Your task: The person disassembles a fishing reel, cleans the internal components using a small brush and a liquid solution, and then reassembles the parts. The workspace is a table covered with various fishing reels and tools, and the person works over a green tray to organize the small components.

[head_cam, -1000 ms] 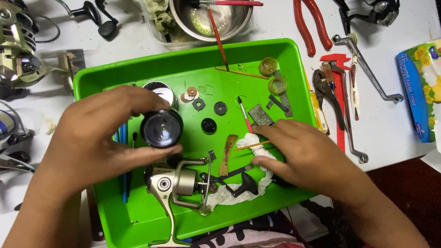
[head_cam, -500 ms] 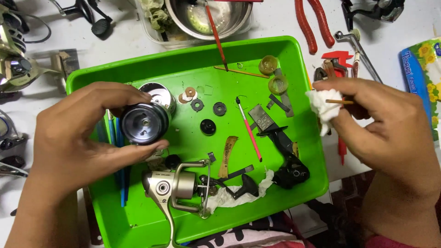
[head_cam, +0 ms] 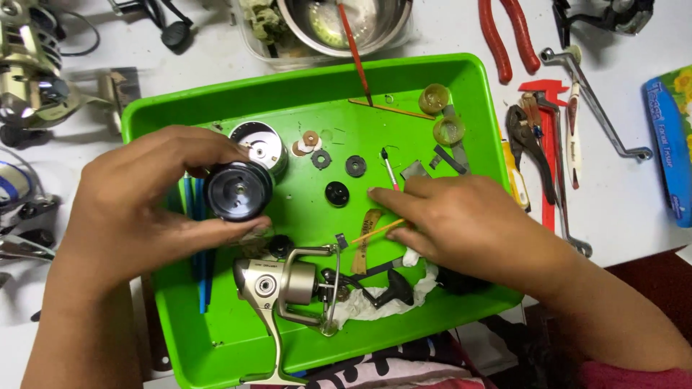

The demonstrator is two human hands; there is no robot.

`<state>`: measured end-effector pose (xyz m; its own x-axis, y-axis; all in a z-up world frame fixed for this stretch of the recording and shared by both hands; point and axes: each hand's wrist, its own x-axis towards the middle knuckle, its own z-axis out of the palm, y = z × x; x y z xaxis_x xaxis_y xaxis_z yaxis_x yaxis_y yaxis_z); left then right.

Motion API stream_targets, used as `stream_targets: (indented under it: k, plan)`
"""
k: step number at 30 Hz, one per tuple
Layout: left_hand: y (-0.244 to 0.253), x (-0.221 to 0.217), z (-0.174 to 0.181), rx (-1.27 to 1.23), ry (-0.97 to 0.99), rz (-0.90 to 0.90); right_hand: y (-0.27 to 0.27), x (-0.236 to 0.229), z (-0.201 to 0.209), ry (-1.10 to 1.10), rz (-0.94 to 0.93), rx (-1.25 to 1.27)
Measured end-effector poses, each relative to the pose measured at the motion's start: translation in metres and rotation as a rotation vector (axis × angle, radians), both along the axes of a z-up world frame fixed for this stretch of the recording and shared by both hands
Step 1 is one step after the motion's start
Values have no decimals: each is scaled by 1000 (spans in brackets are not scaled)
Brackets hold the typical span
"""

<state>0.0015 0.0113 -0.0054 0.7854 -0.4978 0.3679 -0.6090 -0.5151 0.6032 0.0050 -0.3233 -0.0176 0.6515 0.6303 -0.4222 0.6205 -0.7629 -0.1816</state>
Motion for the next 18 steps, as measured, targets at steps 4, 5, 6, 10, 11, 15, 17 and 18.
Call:
stream_targets:
  k: [4, 5, 6, 10, 11, 15, 17, 18]
  plan:
    - [21, 0, -7, 46, -42, 73, 4, 1, -9, -75, 62, 53]
    - [25, 0, -7, 34, -71, 81, 3, 1, -10, -44, 79, 76]
    - [28, 0, -7, 22, -98, 88, 1, 1, -11, -12, 96, 99]
    - [32, -1, -3, 7, -105, 107, -10, -5, -12, 27, 104, 141]
    - [33, -2, -3, -1, -104, 132, -16, -7, -12, -28, 117, 175]
    - [35, -2, -5, 3, -110, 158, -37, -16, 2, -168, 107, 277]
    - [34, -1, -5, 2, -113, 140, -45, -22, 7, -164, 82, 245]
    - [34, -1, -5, 1, -113, 119, -49, -25, 9, -158, 54, 213]
